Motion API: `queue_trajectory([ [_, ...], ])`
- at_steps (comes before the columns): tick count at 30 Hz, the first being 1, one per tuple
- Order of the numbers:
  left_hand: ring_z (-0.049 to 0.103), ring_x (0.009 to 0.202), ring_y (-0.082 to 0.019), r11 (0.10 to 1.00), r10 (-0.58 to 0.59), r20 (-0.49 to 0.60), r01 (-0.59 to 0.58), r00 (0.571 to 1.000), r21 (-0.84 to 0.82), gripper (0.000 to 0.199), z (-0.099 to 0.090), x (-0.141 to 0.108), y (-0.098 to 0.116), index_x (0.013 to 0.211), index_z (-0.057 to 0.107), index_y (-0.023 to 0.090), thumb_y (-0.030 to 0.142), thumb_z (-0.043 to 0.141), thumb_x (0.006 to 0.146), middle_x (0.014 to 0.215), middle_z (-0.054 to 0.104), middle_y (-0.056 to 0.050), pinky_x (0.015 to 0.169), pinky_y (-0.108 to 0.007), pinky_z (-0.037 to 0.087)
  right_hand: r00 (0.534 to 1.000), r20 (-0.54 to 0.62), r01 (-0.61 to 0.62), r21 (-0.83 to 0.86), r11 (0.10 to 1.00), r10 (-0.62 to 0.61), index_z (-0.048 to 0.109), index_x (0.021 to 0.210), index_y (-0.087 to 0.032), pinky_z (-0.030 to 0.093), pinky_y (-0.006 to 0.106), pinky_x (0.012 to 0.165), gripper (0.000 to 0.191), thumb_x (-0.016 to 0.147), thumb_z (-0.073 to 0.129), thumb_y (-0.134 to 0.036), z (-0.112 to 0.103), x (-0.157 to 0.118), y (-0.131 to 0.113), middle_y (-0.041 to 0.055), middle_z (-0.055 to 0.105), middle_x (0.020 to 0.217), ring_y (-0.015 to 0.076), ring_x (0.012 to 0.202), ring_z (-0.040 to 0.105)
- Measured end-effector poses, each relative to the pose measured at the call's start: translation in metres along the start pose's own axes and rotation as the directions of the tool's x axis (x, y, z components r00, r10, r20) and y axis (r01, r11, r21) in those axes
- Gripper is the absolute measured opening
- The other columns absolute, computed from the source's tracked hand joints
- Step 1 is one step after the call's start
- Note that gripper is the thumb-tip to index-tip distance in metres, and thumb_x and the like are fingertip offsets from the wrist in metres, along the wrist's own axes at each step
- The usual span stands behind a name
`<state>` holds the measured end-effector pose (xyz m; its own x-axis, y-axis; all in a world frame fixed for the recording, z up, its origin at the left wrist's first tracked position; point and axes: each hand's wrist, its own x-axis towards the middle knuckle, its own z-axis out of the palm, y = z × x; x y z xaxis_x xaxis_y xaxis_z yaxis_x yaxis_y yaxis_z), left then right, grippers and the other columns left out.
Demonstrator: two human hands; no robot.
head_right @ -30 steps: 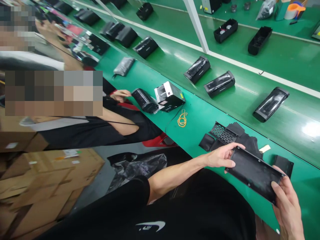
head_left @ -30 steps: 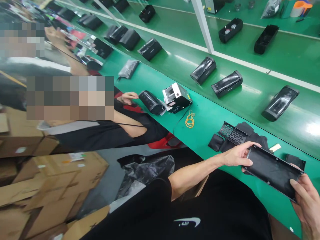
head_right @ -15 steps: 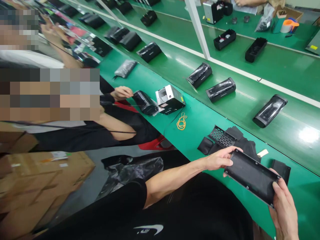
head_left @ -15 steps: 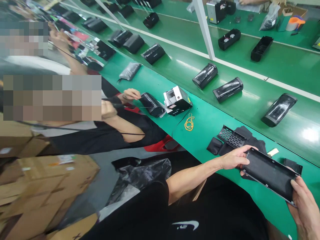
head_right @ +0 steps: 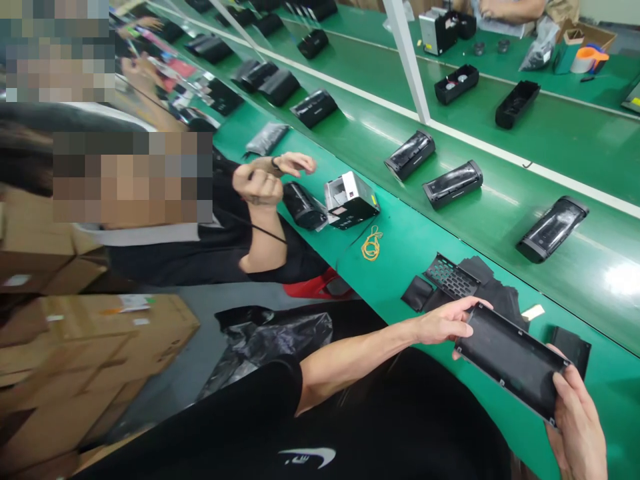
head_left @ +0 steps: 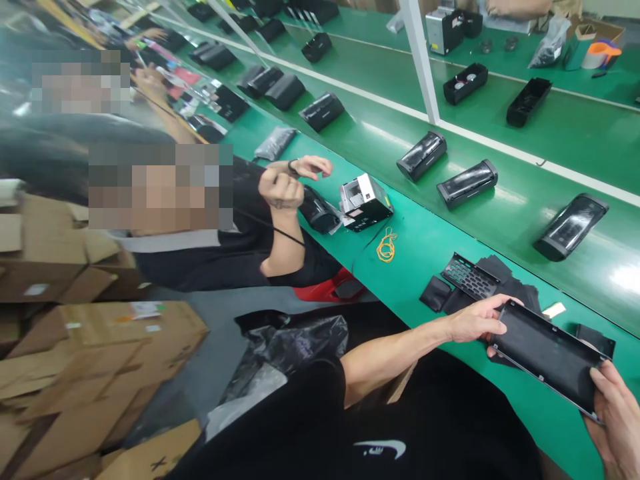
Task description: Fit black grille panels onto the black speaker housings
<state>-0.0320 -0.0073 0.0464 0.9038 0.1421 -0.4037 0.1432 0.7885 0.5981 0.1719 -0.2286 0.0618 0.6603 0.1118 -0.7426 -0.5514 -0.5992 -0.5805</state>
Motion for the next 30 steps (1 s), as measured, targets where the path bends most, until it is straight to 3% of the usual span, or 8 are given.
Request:
queue_trajectory([
  [5, 0.069, 0.058, -0.015, 0.999, 0.001, -0.01, -0.001, 1.0, -0.042, 0.072, -0.003, 0.003, -0.007, 0.15, 0.046, 0.022, 0.025, 0.07, 0.082, 0.082, 0.07, 0.0, 0.049, -0.019, 0.048, 0.992, 0.102, -0.078, 0.071, 0.994, 0.071, 0.061, 0.152, -0.031, 0.055, 0.027, 0.058, 0.092, 0.068, 0.086, -0.059, -0.002, 0.016, 0.002, 0.0049, 0.071, 0.14, 0.0333, 0.121, 0.07],
  [10, 0.069, 0.055, -0.016, 1.0, 0.005, -0.021, -0.006, 1.0, -0.019, 0.067, -0.003, 0.003, -0.006, 0.147, 0.046, 0.023, 0.024, 0.068, 0.083, 0.077, 0.068, 0.002, 0.049, -0.021, 0.05, 0.987, 0.144, 0.056, 0.095, 0.994, -0.07, 0.055, 0.158, -0.03, 0.06, 0.028, 0.073, 0.086, 0.081, 0.082, -0.057, 0.008, -0.005, -0.003, 0.0028, 0.071, 0.14, 0.0294, 0.129, 0.066],
  [14, 0.066, 0.052, -0.013, 0.999, 0.008, -0.012, -0.009, 1.0, -0.031, 0.063, -0.003, 0.002, -0.003, 0.143, 0.048, 0.024, 0.025, 0.069, 0.083, 0.081, 0.07, 0.001, 0.047, -0.018, 0.049, 0.953, 0.271, 0.084, 0.202, 0.976, -0.138, 0.066, 0.146, -0.023, 0.057, 0.028, 0.093, 0.072, 0.082, 0.081, -0.054, 0.012, -0.009, -0.009, 0.0039, 0.075, 0.134, 0.0281, 0.135, 0.063],
  [22, 0.066, 0.05, -0.014, 0.998, 0.027, -0.024, -0.029, 0.999, -0.06, 0.058, -0.005, 0.005, -0.009, 0.143, 0.049, 0.022, 0.031, 0.067, 0.088, 0.079, 0.068, 0.001, 0.045, -0.021, 0.052, 0.972, 0.2, 0.101, 0.098, 0.99, -0.119, 0.068, 0.142, -0.027, 0.059, 0.03, 0.086, 0.069, 0.083, 0.073, -0.062, 0.015, -0.006, -0.01, 0.0021, 0.074, 0.135, 0.0289, 0.13, 0.066],
  [27, 0.075, 0.062, -0.024, 0.995, -0.068, 0.054, 0.071, 0.996, -0.066, 0.071, -0.023, 0.011, -0.004, 0.15, 0.047, 0.023, 0.071, 0.05, 0.098, 0.081, 0.074, -0.005, 0.051, -0.03, 0.058, 1.0, 0.015, -0.013, -0.008, 1.0, 0.013, 0.068, 0.14, -0.032, 0.053, 0.029, 0.06, 0.079, 0.071, 0.081, -0.067, 0.003, 0.017, -0.011, 0.0005, 0.072, 0.138, 0.0314, 0.124, 0.068],
  [28, 0.075, 0.066, -0.025, 0.99, -0.111, 0.076, 0.117, 0.991, -0.079, 0.076, -0.027, 0.018, -0.002, 0.148, 0.051, 0.023, 0.078, 0.045, 0.097, 0.085, 0.076, -0.007, 0.053, -0.032, 0.059, 0.999, 0.029, -0.039, -0.019, 0.999, 0.04, 0.071, 0.136, -0.032, 0.052, 0.029, 0.056, 0.079, 0.067, 0.083, -0.067, 0.003, 0.022, -0.014, 0.0016, 0.073, 0.136, 0.0326, 0.119, 0.07],
  [30, 0.076, 0.07, -0.025, 0.967, -0.22, 0.132, 0.234, 0.967, -0.099, 0.082, -0.033, 0.035, 0.003, 0.135, 0.063, 0.019, 0.086, 0.04, 0.094, 0.09, 0.077, -0.009, 0.055, -0.033, 0.059, 0.983, 0.175, -0.047, -0.025, 0.999, 0.05, 0.075, 0.127, -0.028, 0.053, 0.031, 0.057, 0.077, 0.061, 0.088, -0.065, 0.009, 0.026, -0.025, 0.0051, 0.076, 0.127, 0.0345, 0.106, 0.074],
])
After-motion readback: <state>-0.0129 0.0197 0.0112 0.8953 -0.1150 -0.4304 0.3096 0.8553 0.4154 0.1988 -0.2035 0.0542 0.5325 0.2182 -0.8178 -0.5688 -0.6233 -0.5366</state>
